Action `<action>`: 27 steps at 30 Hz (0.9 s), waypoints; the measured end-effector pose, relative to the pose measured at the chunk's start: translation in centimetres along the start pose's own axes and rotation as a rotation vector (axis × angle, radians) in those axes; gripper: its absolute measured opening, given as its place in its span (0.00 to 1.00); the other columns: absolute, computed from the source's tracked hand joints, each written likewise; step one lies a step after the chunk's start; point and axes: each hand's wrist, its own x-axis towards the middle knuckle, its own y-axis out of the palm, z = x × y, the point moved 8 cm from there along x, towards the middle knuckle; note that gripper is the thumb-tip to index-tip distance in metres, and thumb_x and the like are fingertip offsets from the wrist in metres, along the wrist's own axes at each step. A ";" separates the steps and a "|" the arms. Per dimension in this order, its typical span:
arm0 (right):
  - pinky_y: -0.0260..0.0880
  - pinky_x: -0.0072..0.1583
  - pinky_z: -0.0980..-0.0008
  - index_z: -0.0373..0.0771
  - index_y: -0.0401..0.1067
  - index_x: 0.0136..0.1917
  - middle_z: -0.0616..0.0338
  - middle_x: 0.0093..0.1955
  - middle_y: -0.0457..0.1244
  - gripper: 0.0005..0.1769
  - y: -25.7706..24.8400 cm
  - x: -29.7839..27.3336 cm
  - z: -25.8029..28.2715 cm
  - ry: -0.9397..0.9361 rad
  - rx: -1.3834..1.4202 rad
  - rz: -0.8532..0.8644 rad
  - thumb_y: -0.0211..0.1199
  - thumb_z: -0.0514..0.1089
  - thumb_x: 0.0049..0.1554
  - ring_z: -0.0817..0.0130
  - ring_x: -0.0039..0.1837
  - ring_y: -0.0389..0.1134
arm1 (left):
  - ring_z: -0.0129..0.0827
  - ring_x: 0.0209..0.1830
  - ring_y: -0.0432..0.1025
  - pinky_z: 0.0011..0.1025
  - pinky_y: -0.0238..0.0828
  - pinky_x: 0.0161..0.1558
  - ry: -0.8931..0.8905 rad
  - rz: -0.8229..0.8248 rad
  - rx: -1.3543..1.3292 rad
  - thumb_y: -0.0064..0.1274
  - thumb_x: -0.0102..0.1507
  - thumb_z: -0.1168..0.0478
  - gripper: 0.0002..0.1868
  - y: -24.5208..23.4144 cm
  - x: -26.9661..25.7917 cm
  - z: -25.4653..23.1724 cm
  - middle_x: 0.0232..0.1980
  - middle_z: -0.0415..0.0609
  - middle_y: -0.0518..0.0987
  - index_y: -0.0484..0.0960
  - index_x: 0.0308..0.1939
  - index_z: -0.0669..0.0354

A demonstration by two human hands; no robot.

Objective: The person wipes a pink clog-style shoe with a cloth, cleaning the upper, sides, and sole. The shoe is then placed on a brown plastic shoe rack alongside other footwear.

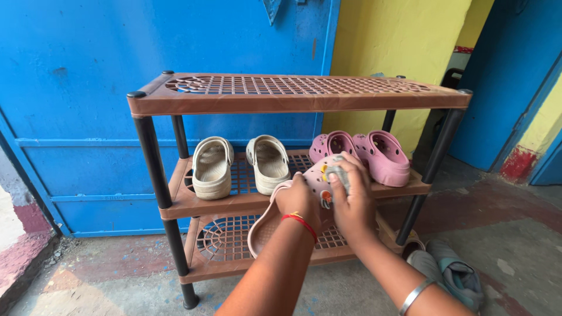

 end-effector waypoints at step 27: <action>0.66 0.64 0.72 0.35 0.71 0.61 0.59 0.60 0.68 0.14 -2.0 3.1 -4.4 0.454 0.513 0.430 0.55 0.41 0.65 0.74 0.62 0.67 | 0.58 0.37 0.78 0.51 0.73 0.45 0.984 0.669 1.402 0.49 0.65 0.48 0.16 5.6 -11.6 -4.1 0.34 0.63 0.82 0.78 0.41 0.58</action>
